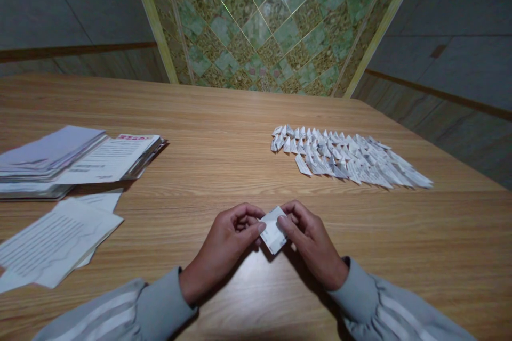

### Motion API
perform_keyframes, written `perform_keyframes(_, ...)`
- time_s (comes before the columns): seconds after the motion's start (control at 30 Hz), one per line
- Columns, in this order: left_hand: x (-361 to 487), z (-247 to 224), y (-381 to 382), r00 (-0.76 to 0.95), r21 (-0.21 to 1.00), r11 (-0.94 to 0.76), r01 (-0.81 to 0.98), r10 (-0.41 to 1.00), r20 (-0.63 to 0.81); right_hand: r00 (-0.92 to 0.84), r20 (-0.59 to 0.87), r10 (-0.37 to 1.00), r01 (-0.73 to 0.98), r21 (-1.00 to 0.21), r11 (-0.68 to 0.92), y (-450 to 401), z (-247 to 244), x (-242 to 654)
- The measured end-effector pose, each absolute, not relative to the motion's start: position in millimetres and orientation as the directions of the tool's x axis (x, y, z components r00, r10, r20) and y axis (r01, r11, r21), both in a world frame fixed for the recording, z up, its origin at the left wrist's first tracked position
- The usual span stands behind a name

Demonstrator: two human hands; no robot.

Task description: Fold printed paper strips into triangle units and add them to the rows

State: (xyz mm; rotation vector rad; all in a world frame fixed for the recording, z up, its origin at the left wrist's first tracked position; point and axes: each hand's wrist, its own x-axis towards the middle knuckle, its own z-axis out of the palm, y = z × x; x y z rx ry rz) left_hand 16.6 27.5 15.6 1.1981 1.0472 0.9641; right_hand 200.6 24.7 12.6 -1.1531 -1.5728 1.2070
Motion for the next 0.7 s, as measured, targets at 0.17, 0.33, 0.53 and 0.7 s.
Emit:
perform_keyframes(0.17, 15.6, 18.3, 26.9, 0.215, 1.000, 0.029, 0.002, 0.976, -0.029, -0.235, 0.068, 0.970, 0.140, -0.985, 0.102, 28.0, 4.6, 200.9)
perform_keyframes(0.33, 12.8, 15.7, 29.2, 0.204, 0.998, 0.011, 0.063, 0.979, -0.023, -0.199, 0.248, 0.948, 0.411, -0.857, 0.311, 29.8, 12.4, 208.4)
perform_keyframes(0.53, 10.5, 11.0, 34.8, 0.193, 0.990, 0.131, 0.049, 0.971, -0.138, -0.511, 0.473, 0.718, 0.474, -0.542, 0.694, 30.5, 23.8, 211.7)
perform_keyframes(0.7, 10.6, 8.9, 35.5, 0.225, 0.984, 0.124, 0.127, 0.963, -0.150, -0.593, 0.403, 0.696, 0.522, -0.466, 0.715, 32.5, 17.7, 211.7)
